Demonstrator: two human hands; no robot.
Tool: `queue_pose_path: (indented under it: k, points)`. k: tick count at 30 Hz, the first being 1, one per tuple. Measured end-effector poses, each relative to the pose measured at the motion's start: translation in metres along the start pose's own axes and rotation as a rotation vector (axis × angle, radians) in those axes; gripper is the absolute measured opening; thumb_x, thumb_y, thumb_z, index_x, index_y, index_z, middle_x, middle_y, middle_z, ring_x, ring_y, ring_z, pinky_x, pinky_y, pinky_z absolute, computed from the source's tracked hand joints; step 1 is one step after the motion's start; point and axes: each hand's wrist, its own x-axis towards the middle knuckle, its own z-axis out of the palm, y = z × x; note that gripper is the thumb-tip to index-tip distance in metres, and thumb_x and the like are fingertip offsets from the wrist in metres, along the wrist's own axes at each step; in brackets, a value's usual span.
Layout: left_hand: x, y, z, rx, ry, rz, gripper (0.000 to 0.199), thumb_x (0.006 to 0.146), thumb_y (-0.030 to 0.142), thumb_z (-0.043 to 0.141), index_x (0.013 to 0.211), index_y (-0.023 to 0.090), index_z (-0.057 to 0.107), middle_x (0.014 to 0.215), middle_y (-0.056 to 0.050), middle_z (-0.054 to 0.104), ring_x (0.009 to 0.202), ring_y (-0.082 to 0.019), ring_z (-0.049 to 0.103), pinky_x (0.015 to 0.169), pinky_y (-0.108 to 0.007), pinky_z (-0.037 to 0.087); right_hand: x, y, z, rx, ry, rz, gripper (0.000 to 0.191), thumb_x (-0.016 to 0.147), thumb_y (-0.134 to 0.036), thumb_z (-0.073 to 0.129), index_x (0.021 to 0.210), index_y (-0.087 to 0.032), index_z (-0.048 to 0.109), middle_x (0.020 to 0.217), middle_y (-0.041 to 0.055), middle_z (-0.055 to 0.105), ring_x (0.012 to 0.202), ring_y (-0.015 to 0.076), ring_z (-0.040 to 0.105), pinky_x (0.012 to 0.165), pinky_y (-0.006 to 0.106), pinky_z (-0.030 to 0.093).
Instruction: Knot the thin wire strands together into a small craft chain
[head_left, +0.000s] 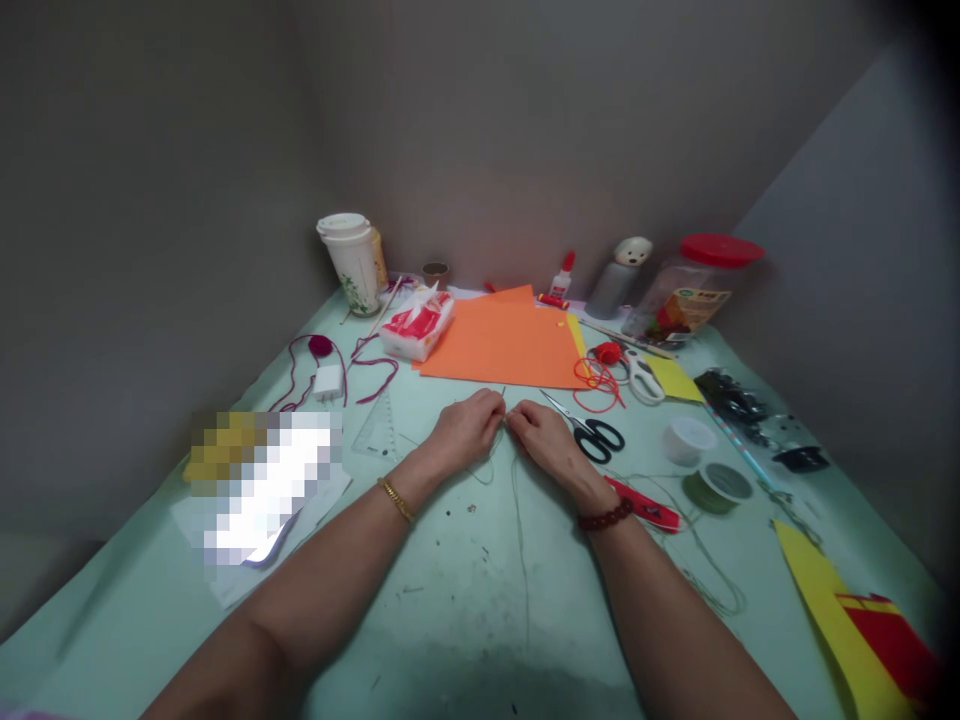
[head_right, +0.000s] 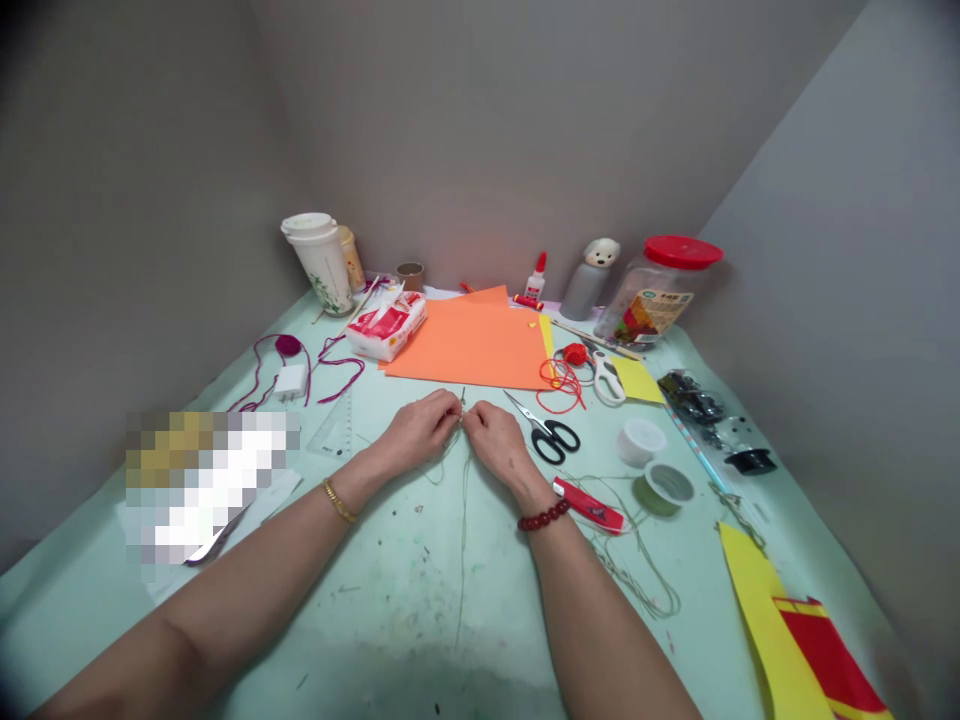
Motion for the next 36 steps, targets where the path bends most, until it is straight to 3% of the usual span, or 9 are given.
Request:
queue_pose_path:
  k: [10,14,17,21,26,36]
  points:
    - [0.008,-0.004,-0.006,-0.319,-0.162,-0.193,0.011,0.08,0.026,0.044,0.081,0.018,0.052,0.065,0.003,0.054,0.06,-0.01,0.046,0.056,-0.022,0.034,0.0,0.0,0.002,-0.006,0.0,-0.081,0.018,0.079,-0.027,0.04,0.063,-0.02,0.044,0.058,-0.0019,0.05,0.058,0.0135,0.044,0.055,0.025,0.03]
    - [0.008,-0.005,-0.005,-0.295,-0.158,-0.249,0.014,0.078,0.029,0.047,0.08,0.018,0.054,0.066,0.003,0.056,0.06,-0.011,0.046,0.055,-0.022,0.033,-0.004,0.001,0.004,-0.066,0.151,-0.175,0.011,0.078,-0.023,0.044,0.078,-0.019,0.053,0.079,0.0022,0.057,0.065,0.0145,0.049,0.062,0.026,0.035]
    - [0.008,-0.003,-0.005,-0.282,-0.153,-0.277,0.013,0.077,0.028,0.048,0.079,0.018,0.055,0.067,0.002,0.057,0.06,-0.011,0.047,0.055,-0.022,0.032,-0.007,-0.001,0.003,-0.213,0.27,-0.283,0.013,0.078,-0.018,0.045,0.086,-0.019,0.055,0.093,0.0052,0.054,0.071,0.0152,0.05,0.065,0.027,0.036]
    - [0.008,-0.002,-0.006,-0.29,-0.163,-0.306,0.014,0.077,0.029,0.047,0.079,0.018,0.055,0.067,0.002,0.058,0.06,-0.011,0.047,0.055,-0.022,0.033,-0.008,-0.002,0.003,-0.327,0.248,-0.353,0.01,0.078,-0.016,0.045,0.075,-0.02,0.053,0.082,0.0034,0.05,0.074,0.0163,0.05,0.063,0.027,0.035]
    - [0.009,-0.001,-0.006,-0.265,-0.147,-0.309,0.017,0.078,0.033,0.047,0.078,0.018,0.056,0.07,0.001,0.059,0.062,-0.011,0.048,0.055,-0.022,0.033,-0.006,0.002,0.007,-0.365,0.212,-0.352,0.008,0.078,-0.014,0.046,0.077,-0.02,0.052,0.084,0.0029,0.05,0.072,0.0154,0.049,0.059,0.026,0.033]
    - [0.009,-0.003,-0.003,-0.226,-0.134,-0.329,0.017,0.078,0.034,0.049,0.078,0.019,0.056,0.066,0.002,0.06,0.061,-0.012,0.049,0.054,-0.022,0.033,-0.007,0.001,0.014,-0.378,0.266,-0.291,0.01,0.079,-0.014,0.046,0.076,-0.019,0.054,0.081,0.0039,0.051,0.071,0.0169,0.049,0.06,0.028,0.033]
